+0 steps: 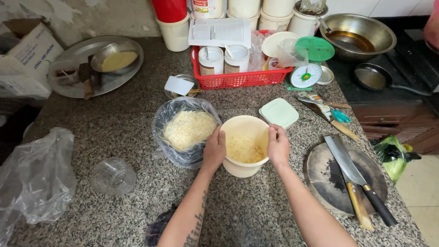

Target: Crumbling a food item into a white bowl using both hands on a kitchen counter

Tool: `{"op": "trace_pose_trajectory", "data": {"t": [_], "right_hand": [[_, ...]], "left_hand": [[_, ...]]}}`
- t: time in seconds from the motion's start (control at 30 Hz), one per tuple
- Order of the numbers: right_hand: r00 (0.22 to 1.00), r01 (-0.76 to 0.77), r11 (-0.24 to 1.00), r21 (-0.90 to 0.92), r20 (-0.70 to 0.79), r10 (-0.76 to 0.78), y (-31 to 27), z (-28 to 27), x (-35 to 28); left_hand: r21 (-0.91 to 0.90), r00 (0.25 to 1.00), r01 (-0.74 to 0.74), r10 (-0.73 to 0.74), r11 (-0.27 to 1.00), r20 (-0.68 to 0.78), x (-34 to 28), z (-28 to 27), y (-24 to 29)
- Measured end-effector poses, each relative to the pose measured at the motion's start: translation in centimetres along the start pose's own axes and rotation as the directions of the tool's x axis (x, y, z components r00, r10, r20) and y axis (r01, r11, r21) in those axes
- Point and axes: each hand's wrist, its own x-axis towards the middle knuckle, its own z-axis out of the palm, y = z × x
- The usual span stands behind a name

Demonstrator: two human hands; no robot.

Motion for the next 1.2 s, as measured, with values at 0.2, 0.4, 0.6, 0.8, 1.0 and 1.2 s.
{"op": "trace_pose_trajectory", "data": {"t": [0.2, 0.4, 0.6, 0.8, 1.0, 1.2], "right_hand": [[1.000, 0.004, 1.000, 0.006, 0.004, -0.004, -0.8, -0.5, -0.8], [1.000, 0.000, 1.000, 0.014, -0.005, 0.000, -0.5, -0.4, -0.3], [1.000, -0.003, 1.000, 0.020, -0.002, 0.003, -1.1, -0.7, -0.8], [1.000, 0.009, 1.000, 0.013, -0.005, -0.009, -0.1, -0.1, 0.0], [1.000, -0.018, 1.000, -0.011, 0.012, 0.018, -0.5, -0.3, -0.2], [0.998, -0.007, 0.998, -0.063, 0.067, 0.011, 0.6, -0.1, 1.7]], "left_hand": [[0.018, 1.000, 0.008, -0.009, 1.000, 0.004, 0.2, 0.1, -0.1], [-0.021, 1.000, 0.023, -0.022, 1.000, 0.014, -0.5, -0.2, 0.5], [0.016, 1.000, 0.027, -0.027, 1.000, 0.000, 0.3, 0.0, -0.3], [-0.022, 1.000, -0.008, 0.009, 1.000, 0.010, -0.5, -0.3, 0.7], [0.001, 1.000, 0.016, -0.016, 1.000, 0.004, -0.6, -0.2, 0.7], [0.042, 1.000, 0.021, -0.020, 0.999, -0.010, -0.2, 0.1, -0.4]]}}
